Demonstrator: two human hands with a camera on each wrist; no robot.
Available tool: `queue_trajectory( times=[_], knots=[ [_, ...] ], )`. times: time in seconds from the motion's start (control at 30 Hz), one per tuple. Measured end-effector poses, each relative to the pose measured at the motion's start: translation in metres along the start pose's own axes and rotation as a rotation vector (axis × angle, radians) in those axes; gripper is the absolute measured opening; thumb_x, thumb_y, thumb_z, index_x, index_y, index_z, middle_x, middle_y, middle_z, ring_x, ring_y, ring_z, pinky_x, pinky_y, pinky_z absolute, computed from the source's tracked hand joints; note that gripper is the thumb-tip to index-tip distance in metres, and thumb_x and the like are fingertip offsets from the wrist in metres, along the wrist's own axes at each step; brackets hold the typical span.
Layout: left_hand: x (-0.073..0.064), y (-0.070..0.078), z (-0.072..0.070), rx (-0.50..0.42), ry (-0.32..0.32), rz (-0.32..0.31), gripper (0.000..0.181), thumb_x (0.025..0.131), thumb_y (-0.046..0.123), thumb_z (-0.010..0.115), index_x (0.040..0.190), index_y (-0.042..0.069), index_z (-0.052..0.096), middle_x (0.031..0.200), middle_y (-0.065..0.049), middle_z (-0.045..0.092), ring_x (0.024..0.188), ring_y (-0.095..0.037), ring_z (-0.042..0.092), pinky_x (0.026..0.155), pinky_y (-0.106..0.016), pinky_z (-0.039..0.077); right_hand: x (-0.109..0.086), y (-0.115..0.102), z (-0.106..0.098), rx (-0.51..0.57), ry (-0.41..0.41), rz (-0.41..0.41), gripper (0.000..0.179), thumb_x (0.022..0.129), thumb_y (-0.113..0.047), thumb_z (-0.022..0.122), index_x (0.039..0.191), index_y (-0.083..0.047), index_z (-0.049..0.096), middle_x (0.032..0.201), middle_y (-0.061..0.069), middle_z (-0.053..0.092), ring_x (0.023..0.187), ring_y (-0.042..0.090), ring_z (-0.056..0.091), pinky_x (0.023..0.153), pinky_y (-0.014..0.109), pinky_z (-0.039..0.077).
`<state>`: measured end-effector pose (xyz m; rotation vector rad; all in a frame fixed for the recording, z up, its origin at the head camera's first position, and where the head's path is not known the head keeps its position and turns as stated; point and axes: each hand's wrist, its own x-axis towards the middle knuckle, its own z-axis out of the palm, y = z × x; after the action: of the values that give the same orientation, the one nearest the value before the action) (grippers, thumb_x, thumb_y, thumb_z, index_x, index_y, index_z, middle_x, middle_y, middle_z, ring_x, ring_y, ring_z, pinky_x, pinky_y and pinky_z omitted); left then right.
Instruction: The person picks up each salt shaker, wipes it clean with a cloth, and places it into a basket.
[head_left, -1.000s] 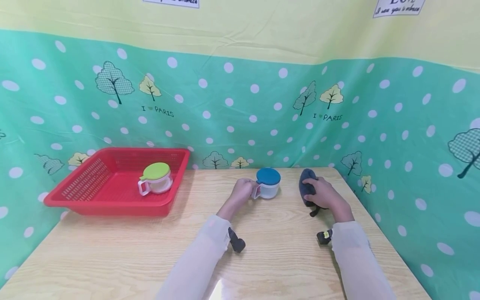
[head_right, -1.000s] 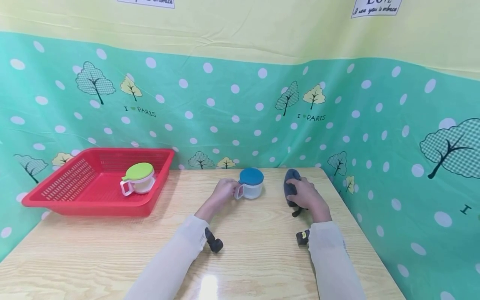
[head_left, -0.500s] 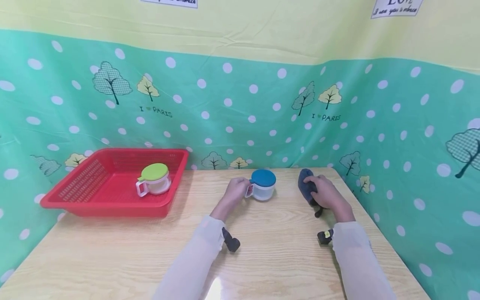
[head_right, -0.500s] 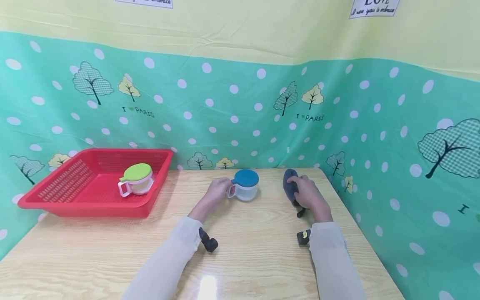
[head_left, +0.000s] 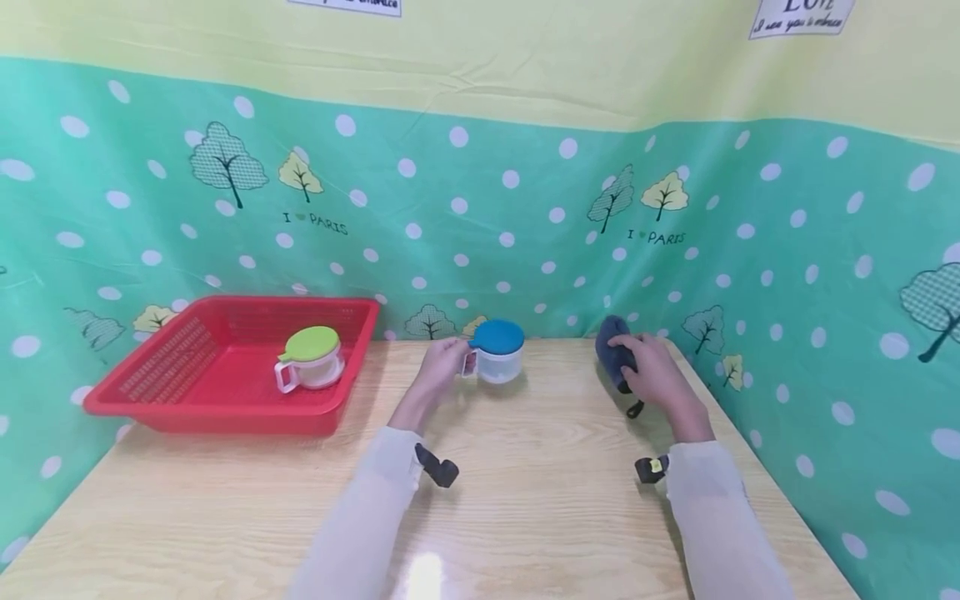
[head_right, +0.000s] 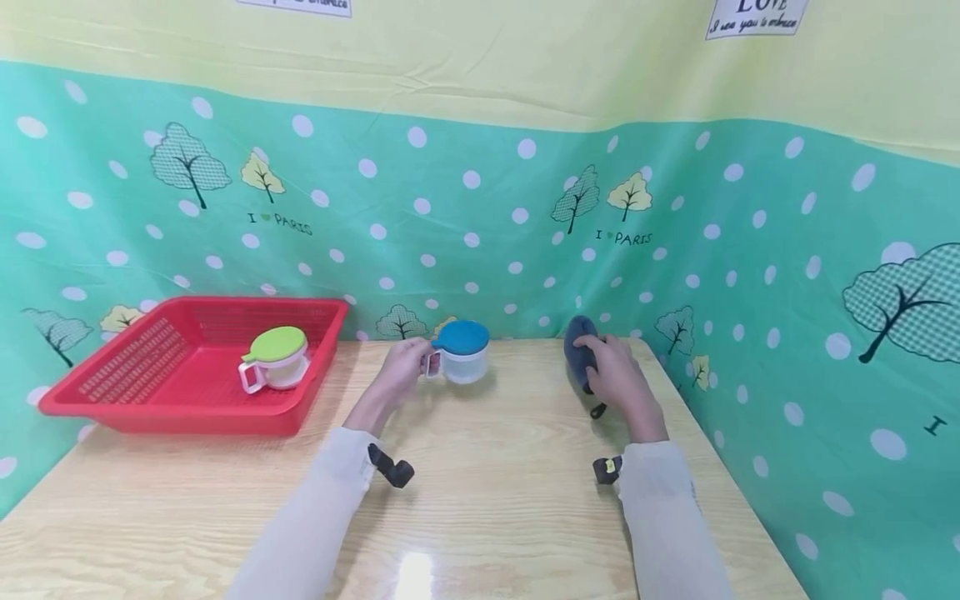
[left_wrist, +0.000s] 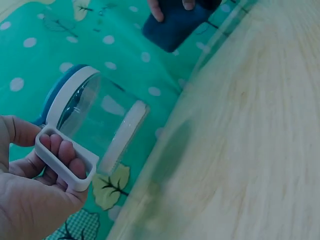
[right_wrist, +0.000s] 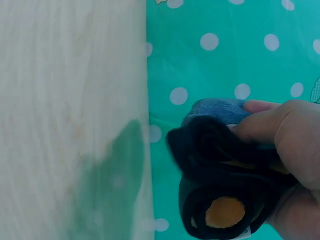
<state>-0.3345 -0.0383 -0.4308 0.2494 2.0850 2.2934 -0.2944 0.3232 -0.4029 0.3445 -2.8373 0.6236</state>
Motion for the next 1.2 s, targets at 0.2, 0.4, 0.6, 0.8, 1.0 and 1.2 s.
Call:
queue_trajectory(
  times=[0.2, 0.4, 0.6, 0.8, 1.0, 1.2],
  knots=[
    [-0.001, 0.003, -0.016, -0.039, 0.023, 0.0, 0.022, 0.094, 0.004, 0.047, 0.072, 0.002, 0.049, 0.078, -0.008, 0.053, 0.078, -0.022, 0.05, 0.078, -0.034, 0.042, 0.009, -0.019, -0.008, -0.051, 0.055, -0.074, 0.045, 0.096, -0.001, 0.063, 0.139, -0.01, 0.057, 0.133, 0.029, 0.051, 0.123, 0.05, 0.049, 0.096, 0.065, 0.045],
    [-0.003, 0.002, -0.029, -0.08, 0.025, 0.013, 0.02, 0.093, 0.001, 0.047, 0.073, 0.001, 0.048, 0.077, -0.008, 0.054, 0.077, -0.022, 0.05, 0.075, -0.032, 0.043, 0.022, -0.042, -0.007, -0.092, 0.071, -0.132, 0.045, 0.094, 0.0, 0.064, 0.137, -0.013, 0.061, 0.137, 0.027, 0.051, 0.124, 0.05, 0.047, 0.1, 0.065, 0.041],
    [-0.007, 0.005, -0.035, -0.098, 0.02, 0.028, 0.023, 0.093, 0.001, 0.048, 0.07, 0.003, 0.049, 0.075, -0.008, 0.054, 0.074, -0.021, 0.051, 0.073, -0.03, 0.043, 0.03, -0.066, 0.002, -0.146, 0.086, -0.228, 0.046, 0.091, 0.001, 0.065, 0.135, -0.015, 0.062, 0.137, 0.027, 0.053, 0.121, 0.051, 0.051, 0.099, 0.064, 0.043],
    [-0.008, 0.005, -0.038, -0.112, 0.025, 0.02, 0.025, 0.093, -0.001, 0.047, 0.068, 0.003, 0.049, 0.074, -0.008, 0.054, 0.075, -0.021, 0.051, 0.074, -0.031, 0.043, 0.038, -0.09, 0.015, -0.215, 0.11, -0.329, 0.046, 0.09, 0.0, 0.067, 0.132, -0.017, 0.065, 0.133, 0.026, 0.057, 0.113, 0.049, 0.057, 0.092, 0.06, 0.049],
    [-0.007, 0.006, -0.032, -0.101, 0.035, 0.027, 0.022, 0.091, -0.001, 0.048, 0.07, 0.003, 0.05, 0.077, -0.008, 0.055, 0.077, -0.02, 0.053, 0.074, -0.031, 0.045, 0.044, -0.11, 0.027, -0.238, 0.101, -0.364, 0.044, 0.091, 0.0, 0.067, 0.13, -0.019, 0.066, 0.136, 0.023, 0.057, 0.111, 0.046, 0.056, 0.09, 0.059, 0.051],
    [-0.005, 0.006, -0.026, -0.099, 0.04, 0.035, 0.02, 0.091, -0.001, 0.048, 0.072, 0.002, 0.052, 0.078, -0.007, 0.056, 0.079, -0.019, 0.054, 0.076, -0.031, 0.047, 0.05, -0.124, 0.033, -0.237, 0.088, -0.371, 0.042, 0.092, 0.002, 0.065, 0.128, -0.019, 0.066, 0.135, 0.019, 0.056, 0.11, 0.043, 0.054, 0.089, 0.057, 0.049]
  ],
)
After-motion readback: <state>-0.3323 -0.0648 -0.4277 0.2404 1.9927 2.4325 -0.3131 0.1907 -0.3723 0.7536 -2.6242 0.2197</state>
